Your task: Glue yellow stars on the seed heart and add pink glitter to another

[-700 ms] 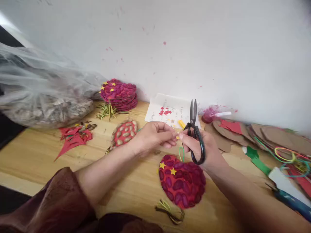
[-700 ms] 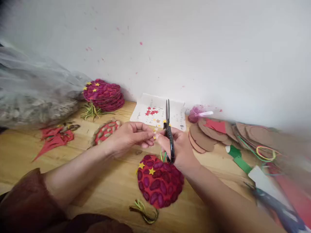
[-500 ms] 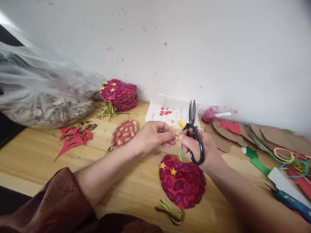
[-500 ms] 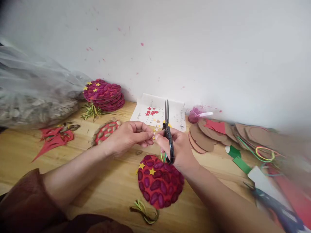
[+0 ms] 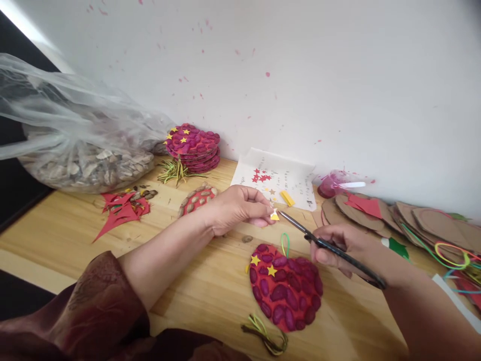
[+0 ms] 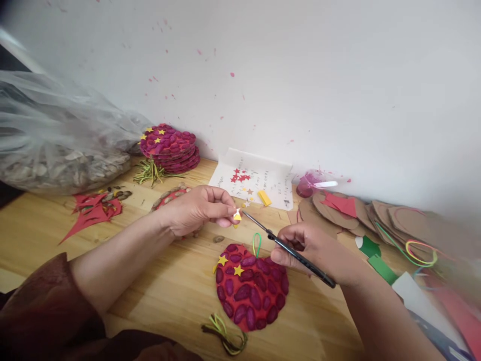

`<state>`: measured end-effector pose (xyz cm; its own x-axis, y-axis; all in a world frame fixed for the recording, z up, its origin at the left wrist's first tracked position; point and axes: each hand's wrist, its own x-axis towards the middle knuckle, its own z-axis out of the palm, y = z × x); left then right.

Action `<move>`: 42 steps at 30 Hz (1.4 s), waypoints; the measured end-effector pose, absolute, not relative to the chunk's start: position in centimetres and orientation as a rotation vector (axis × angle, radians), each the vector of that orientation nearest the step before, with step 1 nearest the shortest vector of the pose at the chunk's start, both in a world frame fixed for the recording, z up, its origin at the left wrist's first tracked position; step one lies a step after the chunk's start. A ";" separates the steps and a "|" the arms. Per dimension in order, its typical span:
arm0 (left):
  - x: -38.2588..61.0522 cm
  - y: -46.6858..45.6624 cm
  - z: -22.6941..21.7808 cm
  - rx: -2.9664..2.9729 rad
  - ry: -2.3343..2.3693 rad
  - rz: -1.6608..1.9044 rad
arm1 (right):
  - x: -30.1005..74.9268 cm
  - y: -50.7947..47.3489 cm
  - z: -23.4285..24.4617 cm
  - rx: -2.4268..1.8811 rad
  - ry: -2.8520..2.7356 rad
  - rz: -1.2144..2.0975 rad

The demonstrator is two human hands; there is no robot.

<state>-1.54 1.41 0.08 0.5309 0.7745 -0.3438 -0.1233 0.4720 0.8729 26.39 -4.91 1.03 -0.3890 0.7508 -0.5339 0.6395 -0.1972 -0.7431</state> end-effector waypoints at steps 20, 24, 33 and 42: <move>-1.6 1.4 0.1 0.897 0.893 0.546 | 24.9 -5.2 1.2 -1.718 -1.900 1.709; -1.6 1.3 0.1 0.899 0.905 0.539 | 25.0 -5.1 1.1 -1.746 -1.912 1.690; -1.6 1.3 0.0 0.920 0.920 0.528 | 24.7 -5.1 1.3 -1.834 -1.957 1.617; -1.7 1.4 -0.1 0.946 0.911 0.518 | 24.7 -5.1 1.3 -1.858 -2.005 1.565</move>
<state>-1.68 1.38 -0.10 0.5361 0.7264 -0.4299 0.0016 0.5084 0.8611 24.65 -5.13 1.34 -0.3041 0.7471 -0.5910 0.7548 -0.1896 -0.6280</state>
